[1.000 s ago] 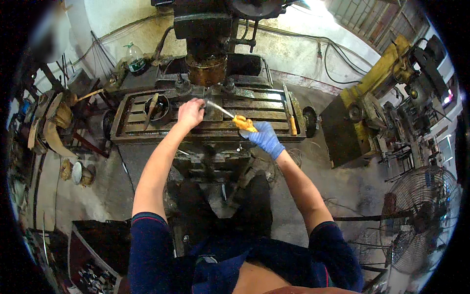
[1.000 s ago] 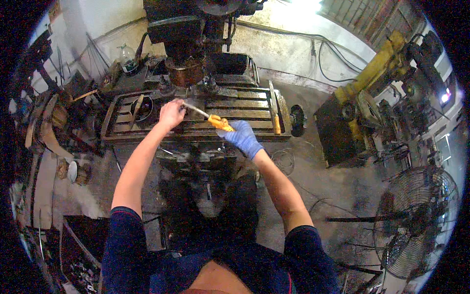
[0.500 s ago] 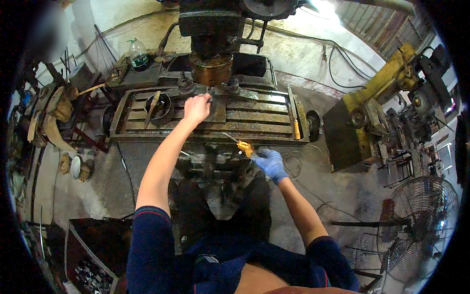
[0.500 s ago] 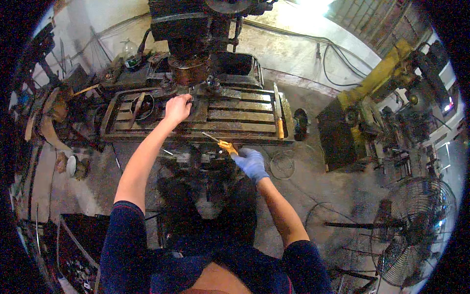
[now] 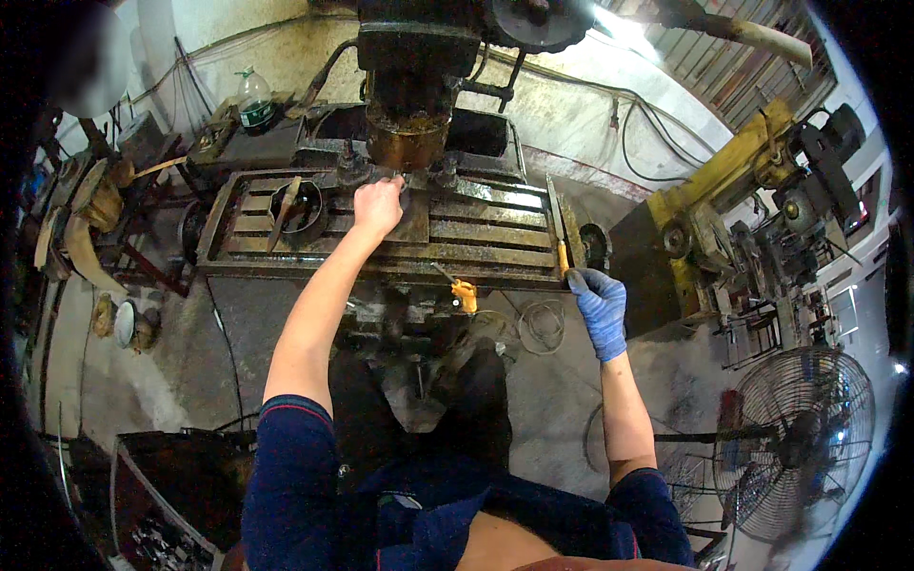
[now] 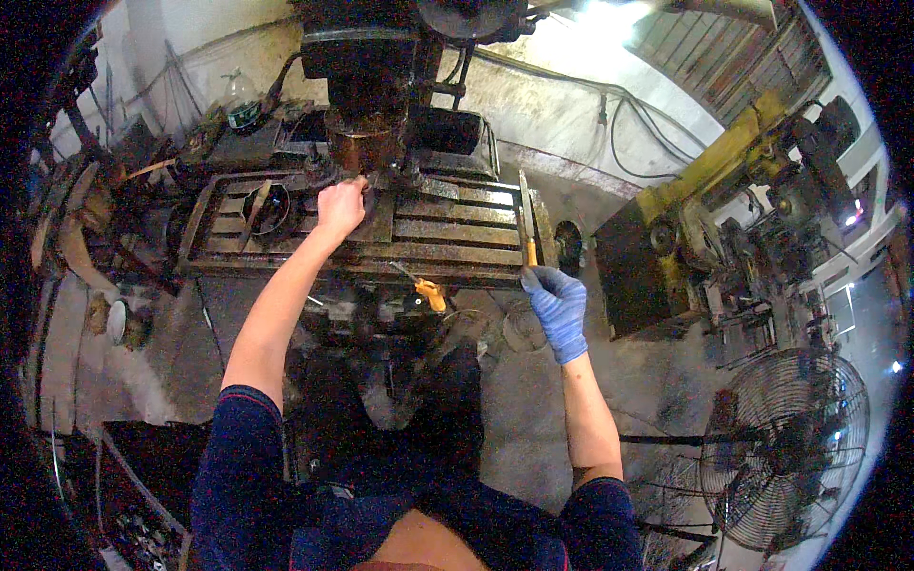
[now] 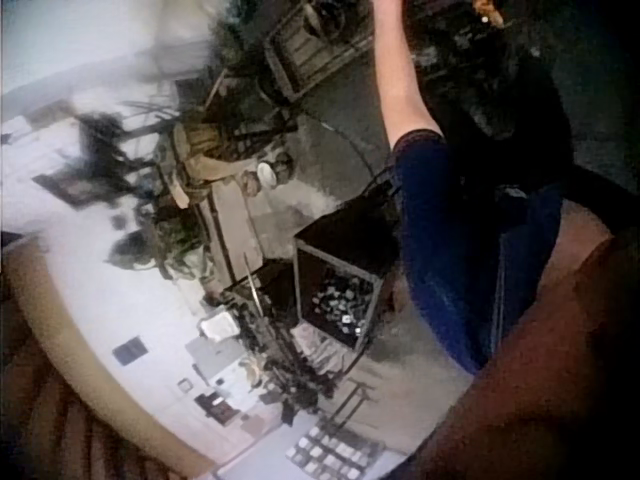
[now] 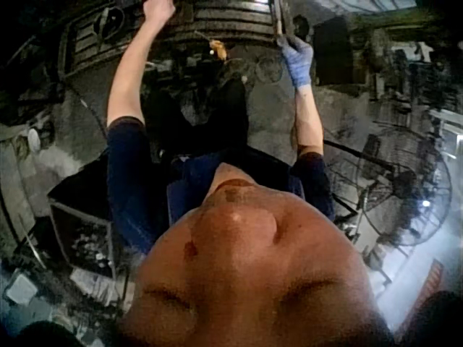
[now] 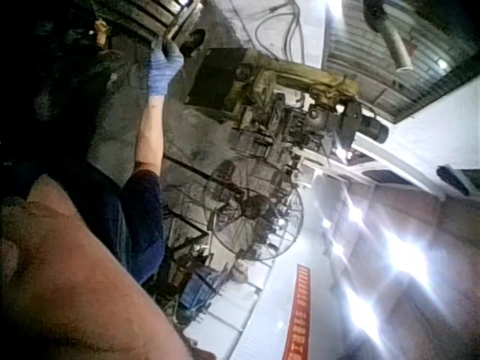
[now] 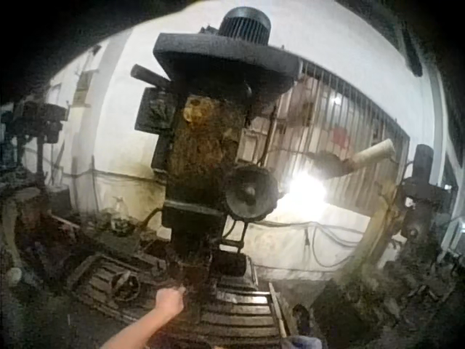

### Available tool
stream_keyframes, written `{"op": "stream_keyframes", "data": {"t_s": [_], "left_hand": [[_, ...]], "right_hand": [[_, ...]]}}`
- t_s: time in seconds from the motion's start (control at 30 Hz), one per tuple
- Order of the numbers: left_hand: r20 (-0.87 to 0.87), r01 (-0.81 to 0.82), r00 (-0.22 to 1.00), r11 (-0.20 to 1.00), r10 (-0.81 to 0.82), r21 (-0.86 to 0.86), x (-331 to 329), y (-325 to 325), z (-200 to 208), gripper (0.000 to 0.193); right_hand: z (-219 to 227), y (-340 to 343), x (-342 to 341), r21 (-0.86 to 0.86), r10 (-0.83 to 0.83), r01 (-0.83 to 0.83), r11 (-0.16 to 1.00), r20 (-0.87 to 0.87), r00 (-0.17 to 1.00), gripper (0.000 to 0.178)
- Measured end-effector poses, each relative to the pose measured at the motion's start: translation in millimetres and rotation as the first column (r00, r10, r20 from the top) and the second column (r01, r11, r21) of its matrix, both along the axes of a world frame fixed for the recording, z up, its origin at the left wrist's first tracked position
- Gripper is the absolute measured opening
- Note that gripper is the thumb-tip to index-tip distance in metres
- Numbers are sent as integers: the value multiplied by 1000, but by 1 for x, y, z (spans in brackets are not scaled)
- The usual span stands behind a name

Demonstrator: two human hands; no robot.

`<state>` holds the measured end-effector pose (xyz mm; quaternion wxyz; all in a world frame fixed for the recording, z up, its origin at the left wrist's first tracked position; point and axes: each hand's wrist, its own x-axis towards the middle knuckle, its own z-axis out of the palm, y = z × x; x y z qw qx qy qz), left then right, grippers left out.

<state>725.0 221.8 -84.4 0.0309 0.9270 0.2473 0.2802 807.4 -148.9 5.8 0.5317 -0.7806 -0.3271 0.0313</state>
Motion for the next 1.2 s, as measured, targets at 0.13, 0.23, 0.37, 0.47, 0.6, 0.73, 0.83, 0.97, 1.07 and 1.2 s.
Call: {"op": "stream_keyframes", "data": {"t_s": [0.13,0.23,0.37,0.47,0.6,0.73,0.83,0.97,1.07,1.2], "left_hand": [[1,-28,1000,1000,28,0,2,-8,7,20],[-72,-32,997,999,30,-25,-1,-8,9,18],[-88,-44,995,998,39,-53,0,-9,11,15],[-76,-21,997,999,18,-46,1,-12,12,14],[-41,-6,999,999,5,-37,2,-6,7,15],[84,-77,993,994,84,-81,-4,3,-2,21],[21,-133,991,989,135,-70,7,-11,0,30],[-93,-210,976,969,198,-134,12,-13,9,37],[7,-204,979,974,206,-96,11,6,-6,40],[-20,-140,990,971,139,-193,24,-1,6,41]], "right_hand": [[38,0,0,-1,22,-22,1000,73,997,22],[56,4,5,86,24,-34,996,118,993,25],[79,1,0,95,18,-26,995,77,997,27],[87,-3,0,45,-24,18,999,145,989,28],[97,-1,6,-39,-55,71,997,320,946,28],[137,5,5,-59,-92,127,990,409,908,26],[178,9,17,218,-229,128,968,540,810,29],[266,18,44,600,-261,-183,779,575,776,23],[316,51,49,682,188,-589,433,571,799,28],[339,70,89,666,306,-697,267,627,716,22]]}}
